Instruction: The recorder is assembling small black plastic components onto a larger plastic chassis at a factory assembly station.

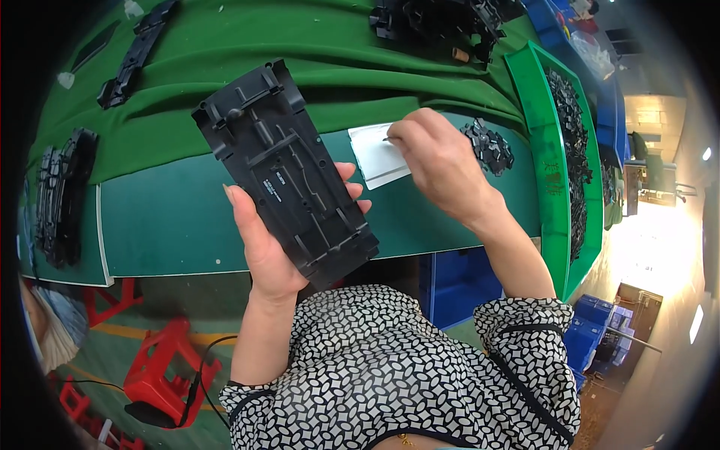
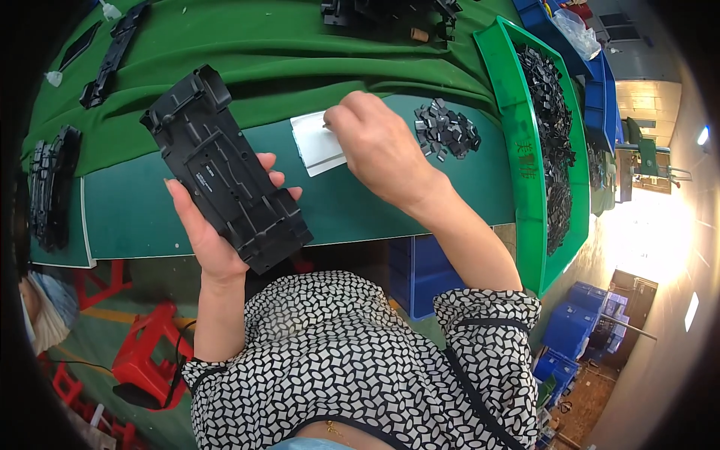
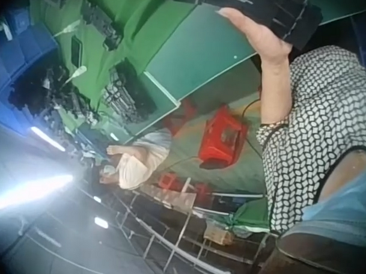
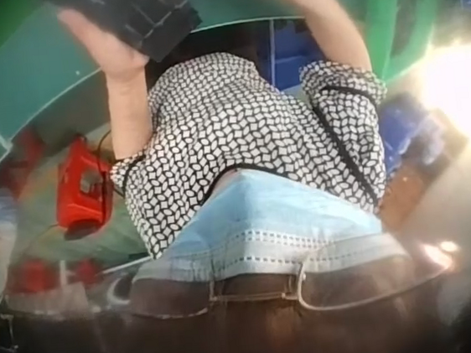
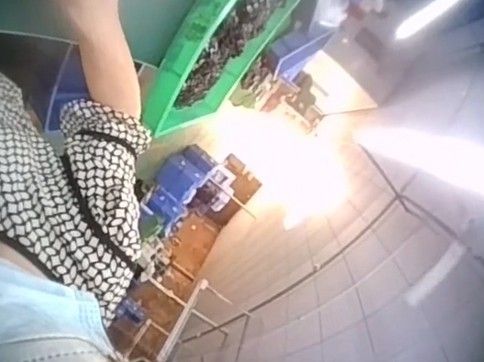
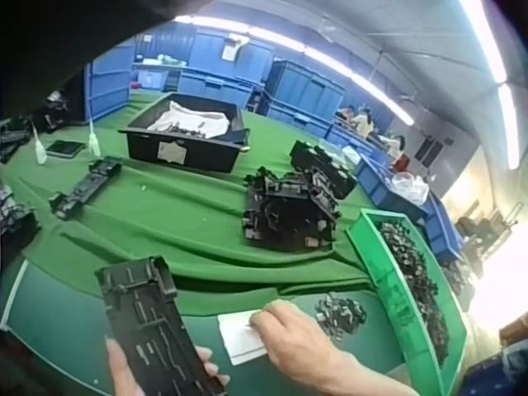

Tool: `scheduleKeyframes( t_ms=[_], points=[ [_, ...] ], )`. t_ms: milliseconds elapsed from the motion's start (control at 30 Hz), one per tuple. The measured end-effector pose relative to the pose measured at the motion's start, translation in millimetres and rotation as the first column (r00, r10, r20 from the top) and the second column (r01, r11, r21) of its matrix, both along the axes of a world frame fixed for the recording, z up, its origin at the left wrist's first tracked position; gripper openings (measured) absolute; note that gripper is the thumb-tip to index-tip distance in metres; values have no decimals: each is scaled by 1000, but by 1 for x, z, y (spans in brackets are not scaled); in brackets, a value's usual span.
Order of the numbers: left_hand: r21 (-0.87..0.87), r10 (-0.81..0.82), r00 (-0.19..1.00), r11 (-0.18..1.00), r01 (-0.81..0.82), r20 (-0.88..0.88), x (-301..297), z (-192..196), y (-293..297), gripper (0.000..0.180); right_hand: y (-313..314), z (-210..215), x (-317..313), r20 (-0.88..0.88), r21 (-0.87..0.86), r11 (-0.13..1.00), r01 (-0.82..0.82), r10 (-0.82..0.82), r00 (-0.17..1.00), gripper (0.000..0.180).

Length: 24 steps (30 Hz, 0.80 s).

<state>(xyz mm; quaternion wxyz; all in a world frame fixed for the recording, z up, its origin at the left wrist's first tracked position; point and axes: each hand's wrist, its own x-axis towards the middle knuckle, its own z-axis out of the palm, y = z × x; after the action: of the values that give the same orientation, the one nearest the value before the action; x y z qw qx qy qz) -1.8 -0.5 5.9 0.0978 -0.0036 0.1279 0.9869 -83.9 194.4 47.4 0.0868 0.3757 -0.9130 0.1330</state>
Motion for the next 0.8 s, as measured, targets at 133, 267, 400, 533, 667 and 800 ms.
scheduleKeyframes(
  t_ms=[133,267,400,533,667,800],
  points=[
    [23,-4,1000,1000,4,4,0,1,0,85,-1,13,7,341,-307,899,313,-203,918,10],
    [16,-5,1000,1000,5,-7,0,1,0,85,3,9,7,483,-294,859,418,-244,841,10],
    [33,-11,1000,999,11,-19,0,2,1,84,2,6,6,403,-274,891,363,-236,884,9],
    [15,-2,1000,1000,2,-17,0,2,1,84,1,1,3,376,-301,892,337,-213,902,9],
    [17,0,1000,1000,0,-13,-2,2,2,84,1,-3,1,346,-294,903,314,-206,915,7],
    [19,5,1000,1000,-4,-23,-3,3,2,84,1,-3,1,305,-303,909,286,-192,933,7]
  ],
)
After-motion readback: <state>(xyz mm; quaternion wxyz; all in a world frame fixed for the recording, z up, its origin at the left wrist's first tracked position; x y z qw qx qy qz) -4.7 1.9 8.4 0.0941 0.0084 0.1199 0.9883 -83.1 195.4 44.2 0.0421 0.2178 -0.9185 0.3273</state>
